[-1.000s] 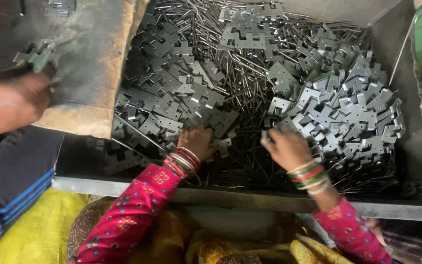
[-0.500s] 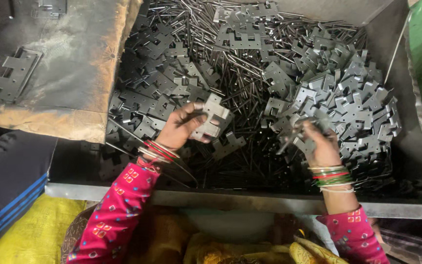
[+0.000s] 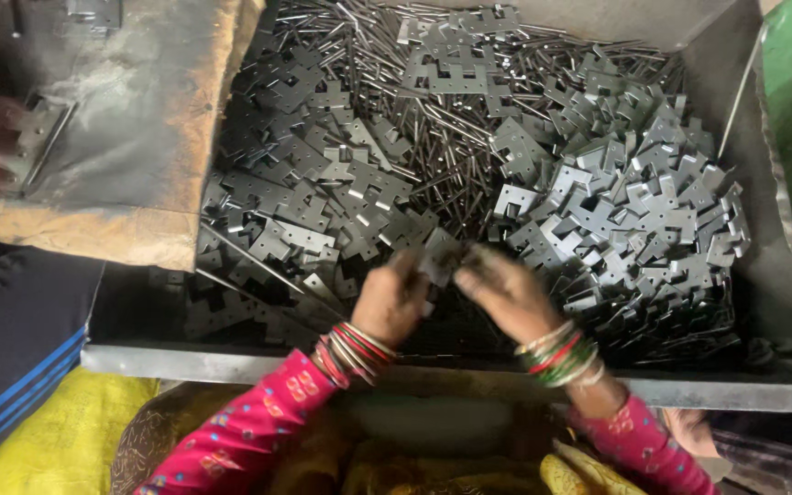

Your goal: The person assembles metal hinges by inserting pins into hinge plates. They pick up a hinge plate and a pin, align them, and push the pin through the holes to connect the parts. The assembled hinges are placed into a large metal bin.

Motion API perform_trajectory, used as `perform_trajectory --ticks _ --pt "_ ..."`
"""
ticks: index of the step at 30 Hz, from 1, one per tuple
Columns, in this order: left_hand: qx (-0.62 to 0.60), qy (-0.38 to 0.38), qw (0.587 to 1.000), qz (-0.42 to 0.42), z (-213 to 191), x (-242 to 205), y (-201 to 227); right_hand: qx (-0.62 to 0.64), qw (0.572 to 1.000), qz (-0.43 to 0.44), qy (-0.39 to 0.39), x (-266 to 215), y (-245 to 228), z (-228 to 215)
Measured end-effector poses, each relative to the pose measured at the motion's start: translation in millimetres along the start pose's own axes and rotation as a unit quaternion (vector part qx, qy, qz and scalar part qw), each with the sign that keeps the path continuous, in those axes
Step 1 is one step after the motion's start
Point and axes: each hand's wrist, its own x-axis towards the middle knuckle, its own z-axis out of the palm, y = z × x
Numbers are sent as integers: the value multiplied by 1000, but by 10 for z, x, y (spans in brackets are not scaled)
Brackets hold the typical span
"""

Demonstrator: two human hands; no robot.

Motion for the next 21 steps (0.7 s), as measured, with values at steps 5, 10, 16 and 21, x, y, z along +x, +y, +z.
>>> perform_trajectory --ticks 5,10,16,21 --pt "60 62 996 32 -380 266 38 -458 843 -146 242 624 450 -566" --pt "337 178 916 126 -1085 487 -8 -395 885 -128 211 680 881 -783" --pt "580 315 747 80 -2351 601 -393 95 905 -190 368 472 1050 -1024" --pt "678 358 639 68 -2483 604 -513 617 733 -36 284 409 1045 -1109"
